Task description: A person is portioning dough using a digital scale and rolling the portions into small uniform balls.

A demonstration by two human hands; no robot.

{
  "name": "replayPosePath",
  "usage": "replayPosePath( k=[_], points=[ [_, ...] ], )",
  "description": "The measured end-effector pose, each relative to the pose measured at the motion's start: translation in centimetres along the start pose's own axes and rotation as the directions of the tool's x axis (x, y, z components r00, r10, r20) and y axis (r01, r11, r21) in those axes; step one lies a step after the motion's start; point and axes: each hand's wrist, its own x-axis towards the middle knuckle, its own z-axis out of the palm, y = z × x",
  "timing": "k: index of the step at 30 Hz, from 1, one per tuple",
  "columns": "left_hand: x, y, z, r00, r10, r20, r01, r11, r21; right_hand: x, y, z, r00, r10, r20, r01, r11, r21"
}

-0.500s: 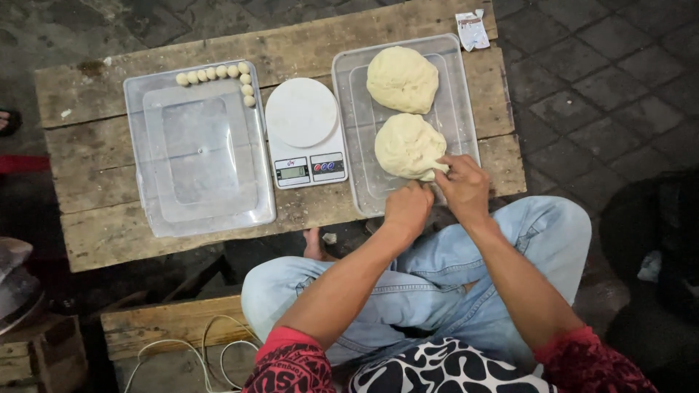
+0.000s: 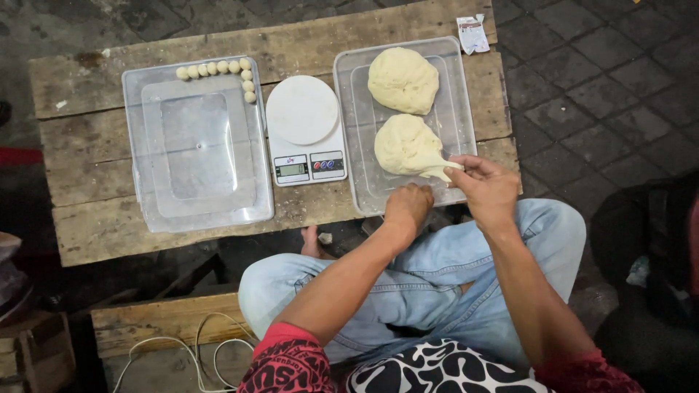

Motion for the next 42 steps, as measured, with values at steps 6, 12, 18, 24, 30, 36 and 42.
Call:
replayPosePath(
  k=[6,12,18,24,30,36,42],
  points=[
    [-0.2,0.1,-1.0,0.999,0.043,-0.019,-0.041,0.996,0.081,-2.0,-0.7,-0.7,0.989,-0.127,-0.072,0.135,0.983,0.123],
    [0.5,-0.1,-1.7,0.99,0.026,0.137,-0.026,1.0,-0.004,-2.5,-2.7,-1.7,0.961,-0.204,-0.186,0.249,0.933,0.26],
    [0.1,-0.8,-8.5,0.973,-0.049,0.224,0.112,0.955,-0.276,1.0,0.1,-1.8,0.993,-0.079,0.091,0.025,0.874,0.484],
    [-0.2,0.1,-14.7,0.946,-0.132,-0.297,-0.084,0.782,-0.617,1.8,1.7,-2.4,0.938,-0.14,0.316,-0.008,0.905,0.425],
    [1.0,-0.1,-14.4,0.938,-0.24,-0.249,-0.06,0.594,-0.802,2.8,3.6,-2.3,0.874,-0.212,0.437,-0.032,0.873,0.487],
    [1.7,-1.3,-13.2,0.887,-0.336,-0.318,-0.135,0.47,-0.872,2.5,4.0,-1.7,0.864,-0.202,0.461,-0.051,0.877,0.478],
    [3.0,-2.4,-11.5,0.884,-0.464,0.062,0.064,-0.012,-0.998,0.8,1.7,-0.7,0.935,-0.186,0.301,0.045,0.906,0.42]
  ],
)
